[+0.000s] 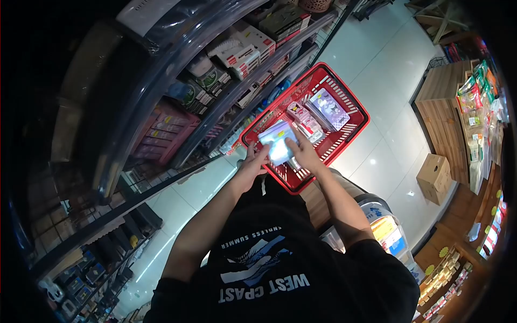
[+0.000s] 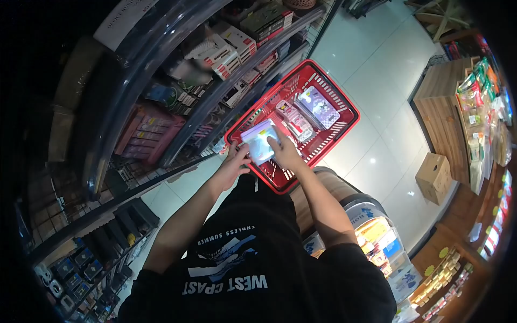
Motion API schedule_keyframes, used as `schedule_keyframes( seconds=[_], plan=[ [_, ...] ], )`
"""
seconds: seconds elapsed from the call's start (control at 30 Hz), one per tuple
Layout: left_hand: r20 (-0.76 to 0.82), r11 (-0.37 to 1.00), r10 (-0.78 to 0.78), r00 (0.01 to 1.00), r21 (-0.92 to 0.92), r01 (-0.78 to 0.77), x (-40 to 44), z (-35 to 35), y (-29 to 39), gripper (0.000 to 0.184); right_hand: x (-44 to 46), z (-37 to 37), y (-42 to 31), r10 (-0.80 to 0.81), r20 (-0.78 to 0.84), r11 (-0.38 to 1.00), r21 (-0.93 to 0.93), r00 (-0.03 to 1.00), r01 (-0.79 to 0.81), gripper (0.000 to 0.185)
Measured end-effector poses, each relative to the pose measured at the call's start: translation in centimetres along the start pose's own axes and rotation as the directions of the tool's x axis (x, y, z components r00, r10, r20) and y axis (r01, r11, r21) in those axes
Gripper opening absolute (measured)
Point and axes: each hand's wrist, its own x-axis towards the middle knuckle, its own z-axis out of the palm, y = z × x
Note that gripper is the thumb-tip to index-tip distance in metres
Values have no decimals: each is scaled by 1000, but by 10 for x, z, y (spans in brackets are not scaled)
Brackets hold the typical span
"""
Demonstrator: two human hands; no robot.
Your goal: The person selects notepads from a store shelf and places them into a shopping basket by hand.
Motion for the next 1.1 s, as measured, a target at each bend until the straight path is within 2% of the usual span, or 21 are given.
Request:
schedule_keyframes(
  seconds=[0.03,0.1,0.2,0.23,0.3,0.33,0.4,0.5,0.57,0.63,0.7,0.73,0.77,0.83,0.87,0.93,0.97,1.0,1.03,1.07,1.1],
  plan=[
    [-3,1000,-7,1000,-4,7,0,-3,-5,81,12,-5,12,7,5,1000,0,1000,-7,55],
    [40,986,112,993,117,-116,-3,-11,-17,82,38,-18,48,-20,-91,996,-85,996,12,56],
    [37,988,97,995,118,-101,-11,-20,-32,75,70,-26,82,118,-109,962,-235,987,-141,58],
    [35,988,83,996,130,-87,-14,-24,-36,72,77,-24,91,121,-102,962,-232,987,-142,58],
    [-9,990,69,998,127,-67,-16,-31,-45,69,88,-19,98,70,-102,932,-347,992,-101,58],
    [-47,991,57,997,124,-51,-16,-35,-50,67,90,-19,85,213,-29,897,-392,977,-207,58],
    [-92,993,41,995,117,-30,-19,-42,-57,65,104,-10,120,189,14,892,-420,982,-166,59],
    [-130,993,69,989,102,-55,-23,-51,-63,63,110,4,131,156,48,875,-470,986,-116,58],
    [-152,991,40,988,133,-20,-23,-52,-65,62,112,11,128,275,47,866,-447,960,-226,57],
    [-162,990,31,986,140,-8,-27,-52,-66,60,116,16,140,301,54,841,-485,952,-238,53],
    [-149,984,36,988,177,-10,-30,-49,-64,60,122,18,148,402,23,654,-707,915,-269,48],
    [-154,983,29,988,184,0,-32,-47,-63,59,124,19,149,399,3,593,-763,917,-256,42],
    [-157,983,40,987,185,-10,-32,-47,-63,59,125,18,150,388,4,596,-764,922,-247,42],
    [-140,977,77,987,210,-46,-33,-45,-63,57,118,16,132,342,-91,649,-697,935,-305,39],
    [-142,977,114,983,195,-85,-36,-44,-61,55,116,14,139,112,-121,771,-616,986,-163,35],
    [-80,963,242,967,142,-229,-29,-46,-79,53,114,9,118,71,-121,839,-530,990,-125,30],
    [-39,937,330,943,138,-322,-28,-48,-82,53,116,10,127,-222,-163,894,-427,961,134,27],
    [-42,943,311,949,135,-303,-31,-47,-75,53,111,9,103,-209,-206,915,-385,956,117,25],
    [-46,949,294,955,130,-286,-33,-45,-69,53,113,6,100,-339,-204,877,-422,919,230,26],
    [-55,928,359,932,127,-350,-32,-44,-69,53,108,-4,70,-279,-108,882,-423,954,210,28],
    [-59,906,415,908,122,-406,-31,-44,-70,53,98,-8,34,-263,-127,928,-305,956,215,28]
  ],
)
